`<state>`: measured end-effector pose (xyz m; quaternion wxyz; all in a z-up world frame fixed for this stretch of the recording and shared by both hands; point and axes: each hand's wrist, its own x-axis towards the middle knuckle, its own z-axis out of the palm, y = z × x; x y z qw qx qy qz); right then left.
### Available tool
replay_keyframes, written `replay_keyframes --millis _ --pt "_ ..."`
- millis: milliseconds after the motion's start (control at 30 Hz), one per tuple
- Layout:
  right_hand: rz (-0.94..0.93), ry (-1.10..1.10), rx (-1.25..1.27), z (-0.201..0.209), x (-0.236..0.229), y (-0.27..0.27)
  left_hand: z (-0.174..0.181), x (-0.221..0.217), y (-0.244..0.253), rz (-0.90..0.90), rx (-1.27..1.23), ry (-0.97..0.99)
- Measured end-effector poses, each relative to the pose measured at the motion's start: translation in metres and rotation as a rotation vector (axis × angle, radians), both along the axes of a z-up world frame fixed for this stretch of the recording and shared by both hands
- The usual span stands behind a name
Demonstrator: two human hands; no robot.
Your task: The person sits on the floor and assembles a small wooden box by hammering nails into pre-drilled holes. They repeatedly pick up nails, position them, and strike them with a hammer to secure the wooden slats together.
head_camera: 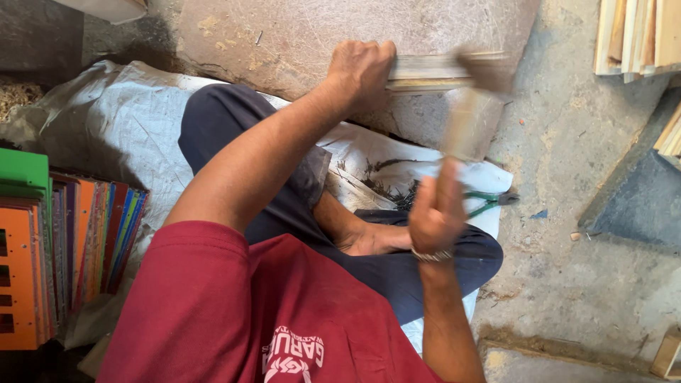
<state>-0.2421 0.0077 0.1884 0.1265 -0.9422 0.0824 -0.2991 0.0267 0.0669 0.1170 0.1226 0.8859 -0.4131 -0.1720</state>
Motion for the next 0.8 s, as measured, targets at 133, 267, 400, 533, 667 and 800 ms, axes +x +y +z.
replay_keyframes --millis 133,267,400,533,667,800 --pt "-0.179 0.376 0.277 -0.001 0.005 0.004 0.005 -0.007 0.007 0.034 -0.135 -0.049" --pt "-0.020 0.093 0.165 0.002 -0.003 -0.004 0.001 -0.004 0.004 0.042 -0.170 -0.044" --pt "-0.108 0.079 0.091 -0.023 -0.005 0.000 -0.012 -0.006 0.001 0.083 -0.241 -0.036" --pt "-0.240 0.367 0.344 -0.027 -0.009 -0.008 0.007 -0.008 0.009 0.015 -0.352 -0.093" --pt "-0.285 0.199 0.520 -0.026 -0.038 0.005 0.034 -0.018 0.011 0.042 -0.251 -0.043" --pt "-0.384 0.214 0.651 -0.037 -0.070 0.011 0.033 -0.017 0.004 0.129 0.024 -0.017"
